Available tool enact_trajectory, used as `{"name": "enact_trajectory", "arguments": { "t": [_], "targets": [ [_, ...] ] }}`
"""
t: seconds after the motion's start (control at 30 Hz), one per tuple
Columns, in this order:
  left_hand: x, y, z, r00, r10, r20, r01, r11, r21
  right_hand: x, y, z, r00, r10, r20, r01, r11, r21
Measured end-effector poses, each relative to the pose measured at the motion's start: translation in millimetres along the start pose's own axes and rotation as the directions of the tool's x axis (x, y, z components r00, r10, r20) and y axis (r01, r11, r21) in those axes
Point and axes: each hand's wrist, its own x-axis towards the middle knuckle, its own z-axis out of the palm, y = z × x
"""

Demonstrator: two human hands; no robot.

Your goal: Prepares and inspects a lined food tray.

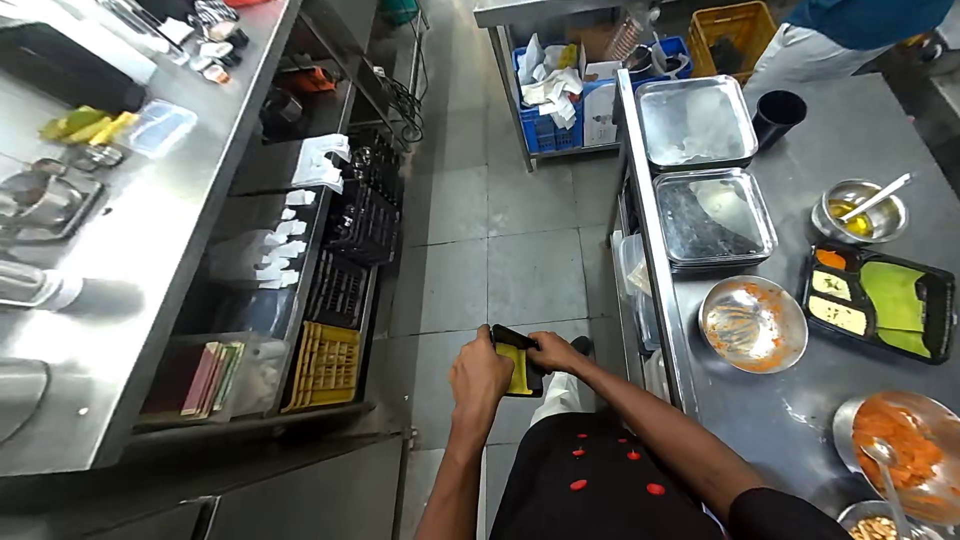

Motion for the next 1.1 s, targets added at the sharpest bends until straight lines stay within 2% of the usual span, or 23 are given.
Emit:
{"name": "enact_trajectory", "arguments": {
  "t": [0.1,0.27,0.47,0.57,0.63,0.77,0.8,0.9,0.97,1.03,1.07,1.1],
  "targets": [
    [1,-1,-1,1.000,0.002,-0.003,-0.002,1.000,-0.002,0,0,-1,0.999,0.004,0.040,-0.006,0.999,0.051],
    [-2,2,1,1.000,0.013,0.000,-0.013,1.000,0.015,2,6,6,0.999,-0.041,-0.034,0.042,0.999,0.008],
    [-3,-1,5,1.000,0.013,0.000,-0.013,0.999,0.035,-2,6,9,1.000,0.002,0.010,-0.002,1.000,0.003],
    [-9,1,6,1.000,0.023,0.005,-0.024,0.997,0.076,-5,5,17,1.000,0.005,-0.025,-0.006,0.998,-0.066],
    [-14,0,9,0.999,0.041,-0.014,-0.040,0.996,0.086,-7,3,18,0.999,0.016,-0.033,-0.017,0.999,-0.052],
    [-17,-5,10,0.998,0.033,-0.045,-0.028,0.995,0.094,-5,2,16,0.994,-0.027,0.110,0.019,0.997,0.074],
    [-18,-7,9,0.998,0.043,-0.056,-0.039,0.996,0.081,-5,2,18,0.994,-0.039,0.107,0.032,0.997,0.064],
    [-21,-8,9,0.996,0.070,-0.059,-0.066,0.996,0.065,-10,0,24,0.998,-0.055,-0.031,0.054,0.998,-0.030],
    [-25,-10,11,0.993,0.077,-0.086,-0.071,0.995,0.071,-11,-1,26,0.998,-0.046,-0.043,0.047,0.998,0.038],
    [-26,-16,14,0.988,0.073,-0.139,-0.062,0.995,0.082,-8,-2,18,0.999,-0.034,0.026,0.031,0.992,0.123],
    [-26,-22,16,0.981,0.079,-0.177,-0.063,0.994,0.092,-6,-1,13,0.998,-0.026,0.049,0.020,0.994,0.107],
    [-26,-29,18,0.968,0.100,-0.230,-0.078,0.992,0.102,-4,1,7,1.000,-0.014,0.023,0.014,1.000,0.007]
  ]
}}
